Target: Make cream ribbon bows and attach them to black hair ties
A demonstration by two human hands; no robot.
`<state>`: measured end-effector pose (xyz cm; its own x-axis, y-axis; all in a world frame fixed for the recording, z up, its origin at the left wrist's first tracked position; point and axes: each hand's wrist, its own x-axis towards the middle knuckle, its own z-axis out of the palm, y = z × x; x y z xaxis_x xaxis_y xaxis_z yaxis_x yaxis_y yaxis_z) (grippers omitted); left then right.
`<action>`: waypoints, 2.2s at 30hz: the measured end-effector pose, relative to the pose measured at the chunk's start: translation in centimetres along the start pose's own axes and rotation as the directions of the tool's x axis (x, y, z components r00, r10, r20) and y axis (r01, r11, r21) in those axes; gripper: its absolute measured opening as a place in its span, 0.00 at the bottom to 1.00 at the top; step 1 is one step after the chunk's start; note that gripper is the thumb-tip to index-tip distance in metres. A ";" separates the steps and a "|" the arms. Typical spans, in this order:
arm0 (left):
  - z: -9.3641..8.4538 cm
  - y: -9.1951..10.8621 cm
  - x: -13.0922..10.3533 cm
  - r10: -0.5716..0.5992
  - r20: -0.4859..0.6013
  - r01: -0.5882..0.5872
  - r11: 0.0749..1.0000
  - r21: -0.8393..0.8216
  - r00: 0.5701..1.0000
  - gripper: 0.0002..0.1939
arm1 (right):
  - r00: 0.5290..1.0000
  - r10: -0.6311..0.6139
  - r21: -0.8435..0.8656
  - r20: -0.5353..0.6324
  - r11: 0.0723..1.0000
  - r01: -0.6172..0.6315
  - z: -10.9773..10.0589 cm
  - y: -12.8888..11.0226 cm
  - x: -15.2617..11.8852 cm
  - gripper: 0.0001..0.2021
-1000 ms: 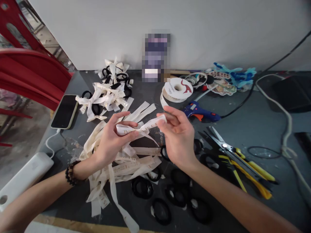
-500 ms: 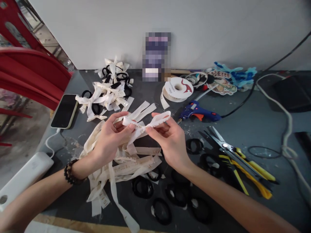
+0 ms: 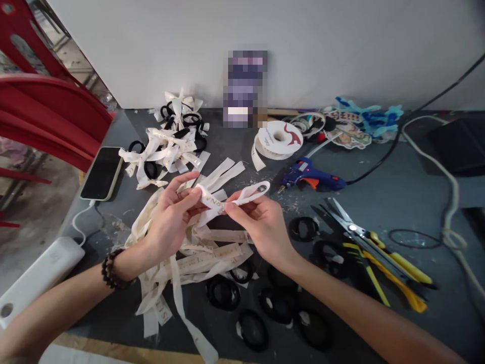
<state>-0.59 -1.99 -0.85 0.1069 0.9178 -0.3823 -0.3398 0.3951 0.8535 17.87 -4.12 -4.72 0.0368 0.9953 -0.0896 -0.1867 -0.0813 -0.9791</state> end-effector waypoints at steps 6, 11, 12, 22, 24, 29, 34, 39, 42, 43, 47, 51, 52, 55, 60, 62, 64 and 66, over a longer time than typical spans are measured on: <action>-0.2 -0.2 0.2 -0.042 -0.023 0.042 0.999 -0.003 0.999 0.22 | 1.000 0.019 0.020 -0.022 1.000 -0.018 0.0 0.0 0.0 0.07; 0.0 -0.4 0.1 -0.050 0.054 0.047 0.997 0.060 0.997 0.26 | 0.997 0.064 0.056 -0.043 0.997 -0.061 -0.1 0.4 0.1 0.11; 0.0 -0.5 0.1 -0.061 0.085 0.052 0.994 0.098 0.995 0.26 | 0.997 0.064 0.060 -0.050 0.996 -0.061 -0.1 0.5 0.2 0.12; -0.2 -1.3 -0.5 -0.032 0.273 -0.071 0.931 0.358 0.962 0.14 | 0.979 0.181 0.252 -0.096 0.956 -0.152 0.4 0.8 0.0 0.14; -0.1 -1.3 -0.6 0.006 0.259 -0.097 0.935 0.340 0.966 0.13 | 0.976 0.207 0.255 -0.064 0.949 -0.185 0.4 0.7 0.1 0.14; 0.2 -0.7 -0.4 -0.014 0.177 -0.027 0.973 0.228 0.984 0.10 | 0.988 0.155 0.200 -0.013 0.968 -0.149 0.2 0.6 0.4 0.13; 0.4 -0.2 -0.3 -0.108 0.214 0.054 0.968 0.245 0.971 0.15 | 0.993 0.120 0.193 -0.003 0.974 -0.118 0.2 0.8 0.3 0.11; 0.0 -0.5 0.0 -0.107 0.157 0.071 0.973 0.219 0.982 0.15 | 0.995 0.082 0.113 0.050 0.990 -0.087 0.1 0.7 0.1 0.11; -0.1 -0.8 0.0 -0.097 0.159 0.060 0.972 0.226 0.983 0.13 | 0.996 0.067 0.026 0.052 0.997 -0.069 0.0 0.5 0.0 0.13; -0.1 -0.9 0.0 -0.077 0.151 0.042 0.975 0.220 0.986 0.13 | 0.997 0.055 0.001 0.045 0.998 -0.055 0.0 0.4 -0.1 0.13; 0.2 -0.9 -0.3 -0.007 0.093 -0.013 0.978 0.207 0.996 0.12 | 0.996 0.033 -0.057 0.088 0.998 -0.028 0.0 0.2 -0.1 0.12; 0.1 -0.9 -0.1 0.020 0.060 -0.031 0.979 0.200 0.998 0.10 | 0.988 0.118 -0.080 0.104 0.991 -0.110 0.0 0.3 -0.1 0.11; 0.1 -0.9 -0.1 0.026 0.049 -0.035 0.979 0.200 0.998 0.10 | 0.987 0.136 -0.082 0.090 0.988 -0.129 0.1 0.3 -0.1 0.12; 0.0 -0.8 0.1 0.030 0.007 -0.030 0.979 0.200 1.000 0.12 | 0.984 0.166 -0.090 0.063 0.983 -0.160 0.2 0.1 -0.2 0.11; 0.1 -0.9 0.2 0.050 -0.008 -0.048 0.984 0.169 0.999 0.11 | 0.976 0.180 -0.138 0.119 0.977 -0.163 0.5 -0.6 -0.2 0.09; 0.2 -1.0 0.2 0.066 0.006 -0.067 0.986 0.154 0.998 0.11 | 0.973 0.176 -0.159 0.152 0.976 -0.152 0.6 -0.7 -0.2 0.09; 0.1 -1.2 0.2 0.078 0.017 -0.080 0.986 0.146 0.997 0.11 | 0.973 0.162 -0.176 0.166 0.975 -0.132 0.5 -0.8 -0.2 0.09; 0.0 -1.4 0.3 0.088 0.015 -0.090 0.984 0.151 0.996 0.11 | 0.974 0.145 -0.199 0.173 0.974 -0.109 0.4 -0.7 -0.2 0.09</action>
<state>-0.02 -2.24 -2.19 0.0900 0.9496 -0.3002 -0.2031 0.3126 0.9279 17.61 -4.24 -3.94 -0.1611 0.9670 -0.1973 0.0094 -0.1984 -0.9801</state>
